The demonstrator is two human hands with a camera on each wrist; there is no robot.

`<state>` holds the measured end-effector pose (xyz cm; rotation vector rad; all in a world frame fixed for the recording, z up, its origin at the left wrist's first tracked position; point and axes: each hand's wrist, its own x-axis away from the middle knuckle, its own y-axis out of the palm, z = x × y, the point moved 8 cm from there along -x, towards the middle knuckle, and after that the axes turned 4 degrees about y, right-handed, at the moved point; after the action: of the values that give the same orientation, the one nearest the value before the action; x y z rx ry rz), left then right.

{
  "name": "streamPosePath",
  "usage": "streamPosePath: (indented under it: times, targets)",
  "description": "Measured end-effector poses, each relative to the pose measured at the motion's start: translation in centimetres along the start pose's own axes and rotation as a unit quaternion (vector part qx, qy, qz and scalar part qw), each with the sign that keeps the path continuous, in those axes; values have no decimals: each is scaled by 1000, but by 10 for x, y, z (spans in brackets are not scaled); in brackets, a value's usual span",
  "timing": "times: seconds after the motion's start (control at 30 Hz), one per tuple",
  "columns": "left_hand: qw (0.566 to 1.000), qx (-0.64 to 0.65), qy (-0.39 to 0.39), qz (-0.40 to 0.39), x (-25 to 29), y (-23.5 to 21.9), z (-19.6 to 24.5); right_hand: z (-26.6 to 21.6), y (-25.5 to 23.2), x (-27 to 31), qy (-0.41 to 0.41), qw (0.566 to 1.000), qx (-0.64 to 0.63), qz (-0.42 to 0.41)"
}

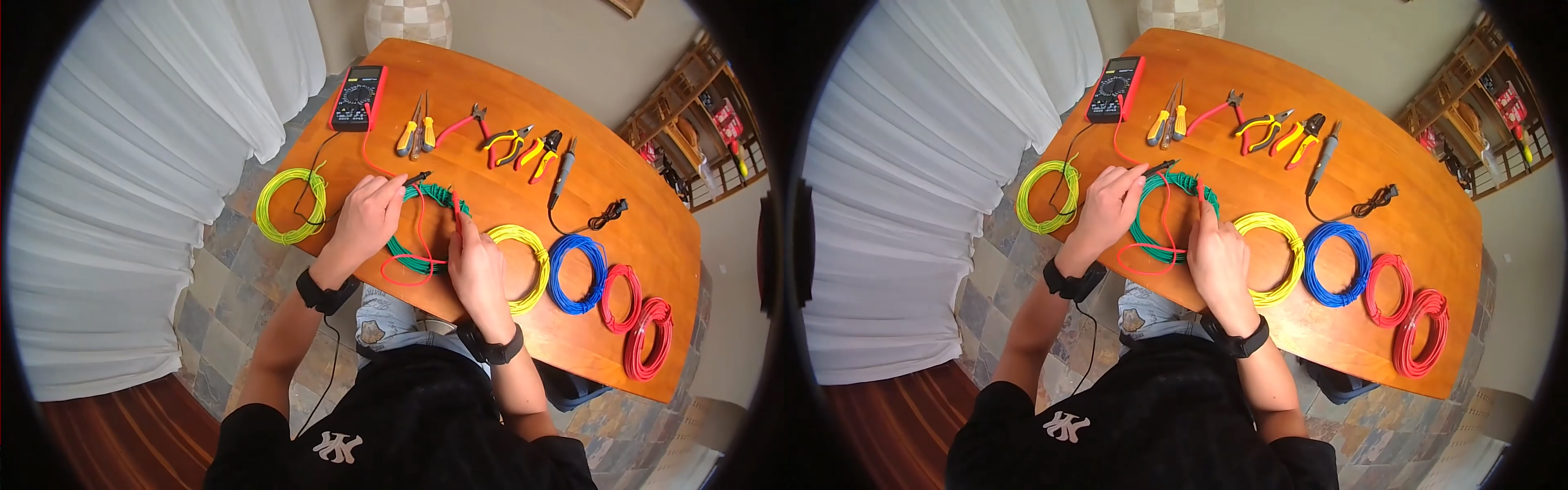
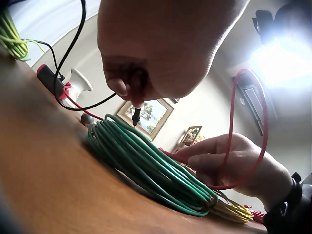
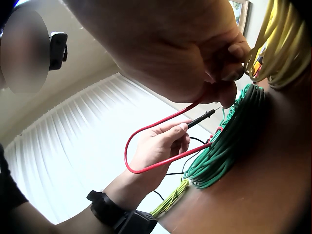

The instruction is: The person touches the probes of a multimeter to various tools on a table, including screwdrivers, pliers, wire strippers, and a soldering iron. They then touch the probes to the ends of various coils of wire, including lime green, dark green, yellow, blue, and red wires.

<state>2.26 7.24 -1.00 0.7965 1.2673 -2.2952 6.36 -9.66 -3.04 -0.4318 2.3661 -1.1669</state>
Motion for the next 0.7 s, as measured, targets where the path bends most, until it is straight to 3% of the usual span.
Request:
streamPosePath:
  times: [0.7]
  targets:
    - [1000,-4,1,-9,-1,7,-4,-2,-1,-2,2,1000,1,2]
